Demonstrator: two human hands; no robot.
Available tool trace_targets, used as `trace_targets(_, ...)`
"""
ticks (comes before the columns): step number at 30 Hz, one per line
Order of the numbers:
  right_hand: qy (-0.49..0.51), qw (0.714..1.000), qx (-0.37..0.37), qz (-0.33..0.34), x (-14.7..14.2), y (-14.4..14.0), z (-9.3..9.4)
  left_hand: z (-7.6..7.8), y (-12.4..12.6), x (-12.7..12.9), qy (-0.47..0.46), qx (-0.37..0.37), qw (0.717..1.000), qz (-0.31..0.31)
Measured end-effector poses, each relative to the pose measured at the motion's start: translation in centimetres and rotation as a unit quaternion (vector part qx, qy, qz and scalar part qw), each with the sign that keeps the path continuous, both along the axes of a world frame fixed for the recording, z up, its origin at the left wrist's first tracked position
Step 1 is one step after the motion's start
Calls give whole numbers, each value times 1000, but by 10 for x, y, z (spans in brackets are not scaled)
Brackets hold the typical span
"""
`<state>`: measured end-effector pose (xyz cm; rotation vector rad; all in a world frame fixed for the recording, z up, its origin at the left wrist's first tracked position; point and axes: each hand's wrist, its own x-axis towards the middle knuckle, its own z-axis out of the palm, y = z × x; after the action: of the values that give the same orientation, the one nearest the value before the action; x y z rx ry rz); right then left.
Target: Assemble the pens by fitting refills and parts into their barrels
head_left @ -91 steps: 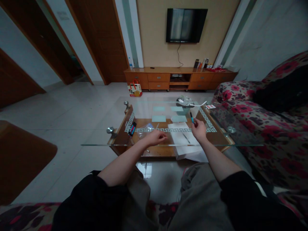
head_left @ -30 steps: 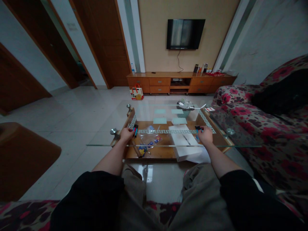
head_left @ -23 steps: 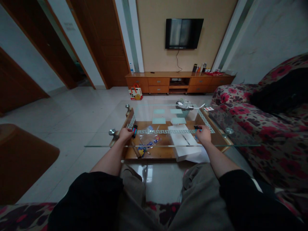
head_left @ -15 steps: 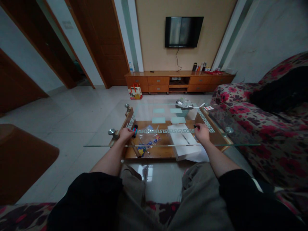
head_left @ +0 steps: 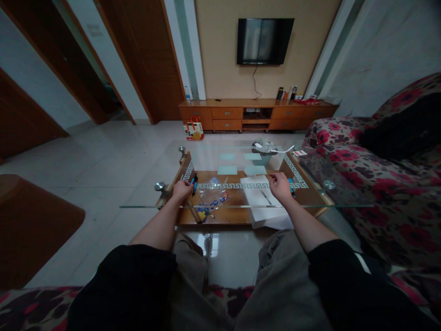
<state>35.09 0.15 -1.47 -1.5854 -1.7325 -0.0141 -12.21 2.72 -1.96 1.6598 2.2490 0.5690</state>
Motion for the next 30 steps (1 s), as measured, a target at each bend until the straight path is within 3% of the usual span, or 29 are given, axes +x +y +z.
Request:
trace_targets(4, 5, 1000, 11, 10, -2, -3, 3, 3, 4, 4, 36, 49, 998, -9)
trace_targets(7, 4, 1000, 16, 24, -7, -5, 6, 10, 4, 15, 40, 106, 992, -61)
trace_targets(10, 10, 998, 2, 66, -23, -9, 13, 15, 0, 33, 17, 152, 971, -186)
trace_targets(13, 40, 992, -27, 117, -49, -13, 22, 18, -5, 55, -4, 137, 932, -336)
trace_targets(15, 75, 983, -63, 153, -68, -15, 24, 19, -10, 69, -8, 134, 913, -386)
trace_targets(19, 163, 940, -198, 225, -97, -16, 15, 25, -20, 91, 1, 127, 896, -426)
trace_targets(24, 230, 906, -263, 241, -110, -12, 5, 36, -28, 105, 30, 153, 866, -475)
trace_targets(30, 329, 842, -364, 224, -110, -16, 16, 39, -29, 114, 73, 145, 859, -486)
